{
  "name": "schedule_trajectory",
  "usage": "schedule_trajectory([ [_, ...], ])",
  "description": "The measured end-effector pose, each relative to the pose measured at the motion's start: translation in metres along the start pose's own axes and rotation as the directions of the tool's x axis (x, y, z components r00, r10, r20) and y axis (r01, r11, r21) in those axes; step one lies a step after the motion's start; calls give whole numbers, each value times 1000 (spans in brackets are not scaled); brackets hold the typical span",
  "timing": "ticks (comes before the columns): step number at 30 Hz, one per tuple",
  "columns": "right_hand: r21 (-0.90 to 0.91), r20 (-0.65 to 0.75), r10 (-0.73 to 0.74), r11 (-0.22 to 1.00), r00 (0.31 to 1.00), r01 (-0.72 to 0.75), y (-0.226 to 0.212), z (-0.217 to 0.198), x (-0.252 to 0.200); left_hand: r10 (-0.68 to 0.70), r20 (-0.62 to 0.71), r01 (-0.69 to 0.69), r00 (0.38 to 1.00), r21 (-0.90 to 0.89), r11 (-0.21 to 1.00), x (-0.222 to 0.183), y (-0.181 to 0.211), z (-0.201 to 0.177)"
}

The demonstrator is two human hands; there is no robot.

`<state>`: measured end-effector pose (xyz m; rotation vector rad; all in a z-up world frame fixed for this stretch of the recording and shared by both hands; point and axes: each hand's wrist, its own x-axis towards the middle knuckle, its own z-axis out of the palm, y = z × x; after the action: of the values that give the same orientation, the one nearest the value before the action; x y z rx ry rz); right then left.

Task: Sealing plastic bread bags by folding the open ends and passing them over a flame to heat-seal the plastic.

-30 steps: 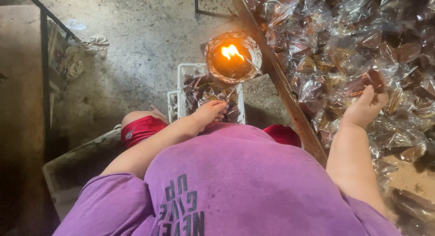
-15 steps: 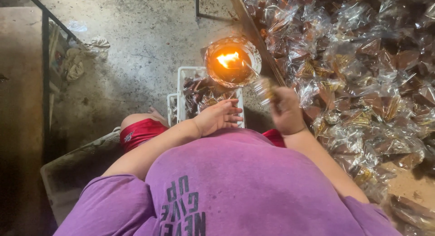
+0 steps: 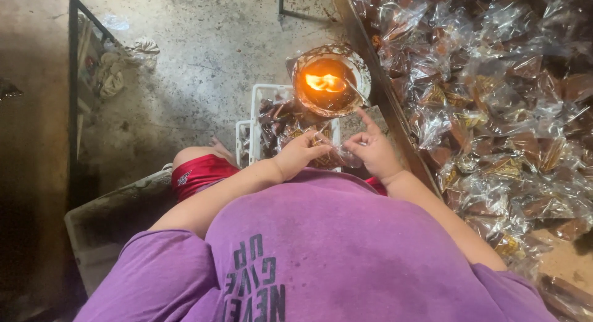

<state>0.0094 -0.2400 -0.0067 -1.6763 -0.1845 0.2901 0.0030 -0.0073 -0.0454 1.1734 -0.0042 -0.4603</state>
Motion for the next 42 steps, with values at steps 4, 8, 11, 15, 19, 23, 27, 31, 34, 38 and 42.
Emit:
schedule_trajectory([
  [4, -169, -93, -25, 986, 995, 9, -12, 17, -4, 21, -88, -18, 996, 36, 999, 5, 5, 0],
  [8, -465, -45, 67, 882, 997, -80, 17, -2, 6, 32, -223, -22, 974, 45, 999, 4, 13, -5],
  [11, -388, -155, 235, 879, 960, -278, 38, -18, 19, 45, -283, 22, 958, 228, 973, 21, -16, -22],
  [15, 152, -62, 489, 866, 870, -476, 15, 14, 17, 143, -97, -40, 985, 679, 733, 0, 25, -1],
  [19, 329, -125, 400, 880, 908, -343, -6, 19, 26, 15, 145, -133, 989, 858, 496, -3, 31, 2],
  [23, 415, -153, 247, 895, 957, -165, -11, 16, 29, -33, 93, -59, 995, 830, 555, 5, 18, -11],
  [27, 176, 10, 229, 958, 973, -227, -36, 50, 9, 45, 176, -151, 983, 658, 737, 14, -5, -10],
  [31, -278, -12, 34, 960, 999, -36, 23, 28, 28, 24, 150, -123, 988, 692, 711, 24, -7, -13],
  [34, -453, 106, -101, 881, 989, 139, 22, 30, 32, 221, 195, -295, 956, 647, 704, 19, 7, -11],
  [38, -459, 114, -1, 887, 993, 54, 28, 34, 35, 425, 45, -386, 904, 513, 767, 17, 9, -16],
  [42, -597, 10, 86, 799, 996, -63, 30, 17, 51, 445, -108, -344, 889, 484, 805, 12, 13, -27],
])
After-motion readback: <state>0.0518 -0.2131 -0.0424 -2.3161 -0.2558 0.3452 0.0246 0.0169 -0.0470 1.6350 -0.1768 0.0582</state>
